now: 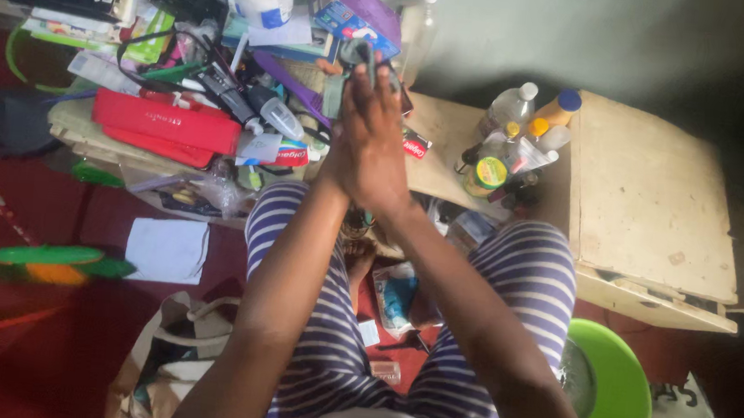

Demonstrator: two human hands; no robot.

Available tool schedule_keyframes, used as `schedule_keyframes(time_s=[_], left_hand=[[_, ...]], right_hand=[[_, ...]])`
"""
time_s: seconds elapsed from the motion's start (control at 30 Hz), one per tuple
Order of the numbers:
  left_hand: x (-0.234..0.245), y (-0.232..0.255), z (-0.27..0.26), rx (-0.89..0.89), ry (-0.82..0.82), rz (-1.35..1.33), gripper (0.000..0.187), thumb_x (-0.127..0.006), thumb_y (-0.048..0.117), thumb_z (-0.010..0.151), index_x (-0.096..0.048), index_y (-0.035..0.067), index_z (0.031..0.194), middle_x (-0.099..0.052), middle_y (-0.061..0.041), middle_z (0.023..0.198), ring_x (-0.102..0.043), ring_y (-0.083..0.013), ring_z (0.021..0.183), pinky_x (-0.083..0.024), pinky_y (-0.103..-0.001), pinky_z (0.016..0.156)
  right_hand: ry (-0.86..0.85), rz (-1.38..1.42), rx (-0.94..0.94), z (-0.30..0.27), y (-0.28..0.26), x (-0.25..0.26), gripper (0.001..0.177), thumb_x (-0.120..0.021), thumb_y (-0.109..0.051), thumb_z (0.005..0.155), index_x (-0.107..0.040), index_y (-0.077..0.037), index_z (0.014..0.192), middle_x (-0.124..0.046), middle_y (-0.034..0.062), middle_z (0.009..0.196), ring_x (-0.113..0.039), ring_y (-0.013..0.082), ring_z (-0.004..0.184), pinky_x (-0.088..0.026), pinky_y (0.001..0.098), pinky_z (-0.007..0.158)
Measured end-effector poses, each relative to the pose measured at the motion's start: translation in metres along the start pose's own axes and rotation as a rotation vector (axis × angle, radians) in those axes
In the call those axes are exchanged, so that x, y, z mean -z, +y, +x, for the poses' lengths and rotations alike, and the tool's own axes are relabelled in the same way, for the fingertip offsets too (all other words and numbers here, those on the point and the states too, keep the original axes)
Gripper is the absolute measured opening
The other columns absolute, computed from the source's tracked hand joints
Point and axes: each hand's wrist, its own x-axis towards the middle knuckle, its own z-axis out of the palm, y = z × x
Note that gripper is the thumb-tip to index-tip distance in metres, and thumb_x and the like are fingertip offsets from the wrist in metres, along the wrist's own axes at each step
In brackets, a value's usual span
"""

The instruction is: The person wipes a perfume bottle, a hairbrush, and small containers with a cloth.

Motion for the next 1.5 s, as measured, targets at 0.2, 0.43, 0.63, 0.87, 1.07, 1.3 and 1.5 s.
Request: schedule_keyframes(time_s=[0.2, 0.43, 0.63, 0.87, 1.07, 1.3, 1.5], left_hand=[[0.017, -0.017, 0.014, 0.024, 0.078, 0.061, 0.084, -0.055, 0.069, 0.092, -0.055, 0.001, 0.142, -0.059, -0.015, 0.140, -0.058, -0.0268, 0.128, -0.047, -0.040, 0.108], [-0.003, 0.006, -0.005, -0.007, -0.063, 0.027, 0.077, -0.063, 0.064, 0.092, -0.058, 0.002, 0.137, -0.062, -0.010, 0.131, -0.060, -0.0212, 0.120, -0.049, -0.037, 0.103], [-0.025, 0.011, -0.007, -0.048, -0.084, 0.099, 0.061, -0.070, 0.051, 0.092, -0.060, 0.006, 0.131, -0.064, -0.005, 0.119, -0.062, -0.0172, 0.109, -0.051, -0.034, 0.094], [-0.006, -0.013, 0.002, -0.059, -0.022, 0.152, 0.043, -0.079, 0.025, 0.094, -0.060, 0.003, 0.126, -0.065, -0.005, 0.112, -0.065, -0.0186, 0.103, -0.054, -0.037, 0.092], [-0.020, -0.002, 0.001, -0.205, -0.064, 0.149, 0.056, -0.075, 0.028, 0.092, -0.057, 0.002, 0.138, -0.069, -0.017, 0.132, -0.068, -0.0218, 0.107, -0.055, -0.035, 0.094], [-0.014, -0.007, 0.008, -0.205, -0.040, 0.108, 0.060, -0.071, 0.036, 0.097, -0.053, -0.003, 0.139, -0.068, -0.022, 0.131, -0.072, -0.0268, 0.107, -0.060, -0.039, 0.094], [0.024, -0.029, 0.021, -0.261, 0.081, 0.422, 0.060, -0.082, 0.026, 0.099, -0.064, -0.014, 0.140, -0.071, -0.015, 0.118, -0.065, -0.0187, 0.096, -0.054, -0.033, 0.082]], right_hand=[[0.133, 0.308, -0.270, 0.026, 0.057, -0.017, 0.051, -0.061, -0.006, 0.102, -0.053, -0.006, 0.152, -0.040, 0.0203, 0.165, -0.043, 0.0366, 0.155, -0.045, 0.0438, 0.125], [0.053, 0.189, -0.087, -0.027, -0.001, -0.004, 0.062, -0.061, -0.004, 0.096, -0.041, -0.001, 0.155, -0.035, 0.0274, 0.161, -0.029, 0.0490, 0.155, -0.030, 0.0544, 0.128], [0.137, 0.240, -0.114, -0.006, 0.007, 0.017, 0.060, -0.058, -0.002, 0.104, -0.037, -0.004, 0.160, -0.026, 0.0273, 0.167, -0.023, 0.0486, 0.159, -0.027, 0.0533, 0.131], [0.234, 0.306, -0.410, 0.002, 0.056, 0.015, 0.051, -0.047, -0.007, 0.102, -0.046, -0.002, 0.153, -0.044, 0.0251, 0.145, -0.058, 0.0367, 0.124, -0.051, 0.0401, 0.103], [0.238, 0.600, -0.701, -0.021, 0.074, 0.003, 0.032, -0.047, -0.027, 0.116, -0.064, 0.000, 0.112, -0.060, 0.0093, 0.097, -0.053, 0.0165, 0.088, -0.045, 0.0323, 0.078], [0.306, 0.868, -0.761, -0.039, 0.008, 0.015, 0.032, -0.048, -0.028, 0.109, -0.055, -0.001, 0.126, -0.062, 0.0102, 0.113, -0.055, 0.0177, 0.100, -0.045, 0.0350, 0.089], [0.205, 0.369, -0.489, -0.072, -0.007, -0.009, 0.027, -0.050, -0.016, 0.113, -0.052, 0.006, 0.128, -0.052, 0.0300, 0.130, -0.048, 0.0422, 0.122, -0.036, 0.0465, 0.111]])
